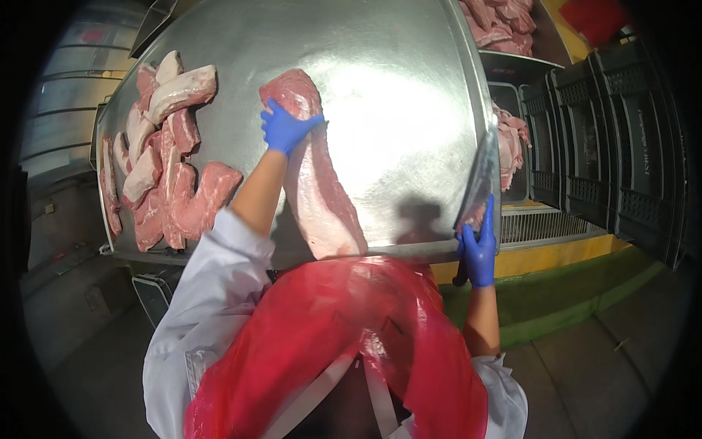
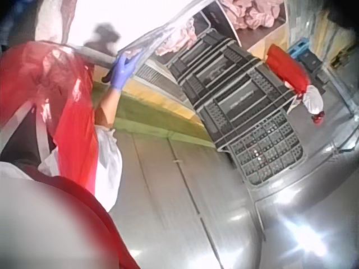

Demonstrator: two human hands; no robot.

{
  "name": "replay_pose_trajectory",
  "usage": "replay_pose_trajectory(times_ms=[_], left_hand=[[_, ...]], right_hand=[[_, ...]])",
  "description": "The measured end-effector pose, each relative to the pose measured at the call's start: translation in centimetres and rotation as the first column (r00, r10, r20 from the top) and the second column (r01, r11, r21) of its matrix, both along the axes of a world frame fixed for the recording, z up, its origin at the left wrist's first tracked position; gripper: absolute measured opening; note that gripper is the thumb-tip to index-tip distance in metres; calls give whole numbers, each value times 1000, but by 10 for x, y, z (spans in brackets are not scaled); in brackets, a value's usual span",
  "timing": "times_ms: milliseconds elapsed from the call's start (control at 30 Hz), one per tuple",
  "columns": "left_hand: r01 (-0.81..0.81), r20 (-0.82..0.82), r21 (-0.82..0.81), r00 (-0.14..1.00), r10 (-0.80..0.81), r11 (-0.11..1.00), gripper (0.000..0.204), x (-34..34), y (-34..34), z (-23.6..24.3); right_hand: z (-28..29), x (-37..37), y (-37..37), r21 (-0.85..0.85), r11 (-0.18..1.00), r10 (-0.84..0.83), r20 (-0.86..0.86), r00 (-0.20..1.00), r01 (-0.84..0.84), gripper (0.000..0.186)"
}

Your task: The person uses a knife to trim fat and connective tissue from large slabs of raw meat on a stainless steel table. They repeatedly cut away excess material, flip the meat to access different sides, and place the trimmed pieces into a nearby container.

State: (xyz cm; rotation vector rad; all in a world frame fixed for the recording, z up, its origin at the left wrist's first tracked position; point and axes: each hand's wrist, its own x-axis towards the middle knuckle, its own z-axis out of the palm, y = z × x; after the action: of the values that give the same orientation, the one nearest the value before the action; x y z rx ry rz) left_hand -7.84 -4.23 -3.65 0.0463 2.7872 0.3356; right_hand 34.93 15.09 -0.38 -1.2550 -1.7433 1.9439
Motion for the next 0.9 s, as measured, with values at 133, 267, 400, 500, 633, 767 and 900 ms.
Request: replay_pose_trajectory(times_ms=[133, 267, 400, 500, 633, 767, 900], left_hand=[[45, -15, -12, 999, -46, 999, 127, -47, 42, -7], [-155, 345, 808, 906, -244, 569, 79, -115, -14, -51], [-214, 314, 882, 931, -185, 420, 74, -104, -8, -60], [228, -212, 564, 969, -127, 794, 82, -76, 27, -65], [479, -437, 108, 810, -391, 871, 85, -58, 67, -66], [545, -446, 13, 753, -483, 838, 76, -53, 83, -60], [570, -465, 52, 741, -485, 820, 76, -53, 81, -60]], right_hand=[[-27, -7, 39, 82, 990, 112, 6, 994, -112, 79], [-21, -26, 71, 169, 956, 236, 55, 970, -242, 80], [-20, -59, 87, 62, 958, 282, 2, 960, -281, 80], [-16, -108, 96, 64, 910, 404, 92, 910, -410, 78], [-35, -214, 81, -68, 892, 439, -102, 893, -446, 77], [-45, -329, 71, 78, 881, 471, -58, 880, -466, 78], [-56, -398, 77, 193, 770, 562, 247, 790, -608, 78]])
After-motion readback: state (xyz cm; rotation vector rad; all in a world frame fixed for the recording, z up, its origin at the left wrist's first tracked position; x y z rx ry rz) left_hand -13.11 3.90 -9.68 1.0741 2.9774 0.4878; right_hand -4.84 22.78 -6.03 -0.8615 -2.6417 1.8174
